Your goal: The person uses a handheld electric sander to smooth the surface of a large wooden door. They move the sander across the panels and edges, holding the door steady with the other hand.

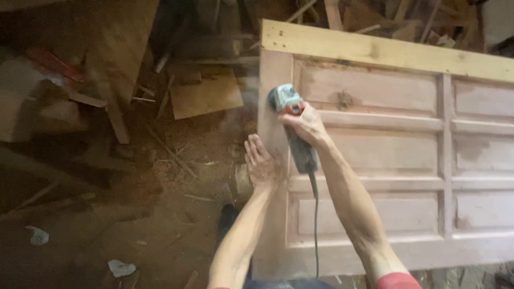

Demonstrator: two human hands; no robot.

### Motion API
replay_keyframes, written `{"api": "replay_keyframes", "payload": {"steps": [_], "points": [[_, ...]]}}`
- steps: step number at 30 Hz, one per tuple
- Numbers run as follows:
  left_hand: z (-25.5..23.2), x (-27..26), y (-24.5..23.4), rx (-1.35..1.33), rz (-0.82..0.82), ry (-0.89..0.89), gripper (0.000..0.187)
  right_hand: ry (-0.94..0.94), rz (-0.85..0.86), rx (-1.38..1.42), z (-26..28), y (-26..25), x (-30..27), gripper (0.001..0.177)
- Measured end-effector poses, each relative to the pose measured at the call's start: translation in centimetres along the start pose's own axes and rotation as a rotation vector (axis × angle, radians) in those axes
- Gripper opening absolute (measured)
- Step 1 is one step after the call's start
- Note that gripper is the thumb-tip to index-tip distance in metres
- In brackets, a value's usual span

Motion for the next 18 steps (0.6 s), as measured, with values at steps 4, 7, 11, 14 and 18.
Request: {"api": "replay_keyframes", "payload": {"steps": [4,7,11,14,18], "points": [[-0.5,0.2,-1.2,-0.017,0.069,-0.062,0.094,0.063,-0.015,0.108,2.0,-0.6,7.1,0.030],[-0.9,0.7,-1.4,-0.026,0.113,-0.097,0.100,0.043,-0.041,0.061,3.8,-1.5,11.1,0.032],[-0.7,0.8,-1.4,-0.028,0.178,-0.135,0.102,0.085,-0.035,0.023,5.0,-1.7,14.6,0.032],[-1.2,0.5,-1.5,0.042,0.149,-0.059,0.100,0.056,-0.055,0.102,4.7,-2.1,15.3,0.033],[-4.4,1.3,0.3,0.085,0.123,0.243,0.100,-0.007,-0.117,0.135,2.8,-5.4,15.2,0.035]]}}
Point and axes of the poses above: each hand's wrist, its own x-axis towards the middle knuckle, its own y-axis out of the palm, z = x × y, the point moved 9 cm from there along x, towards the middle knuckle, and after that the axes turned 6 degrees about -y, right-handed, at the moved point
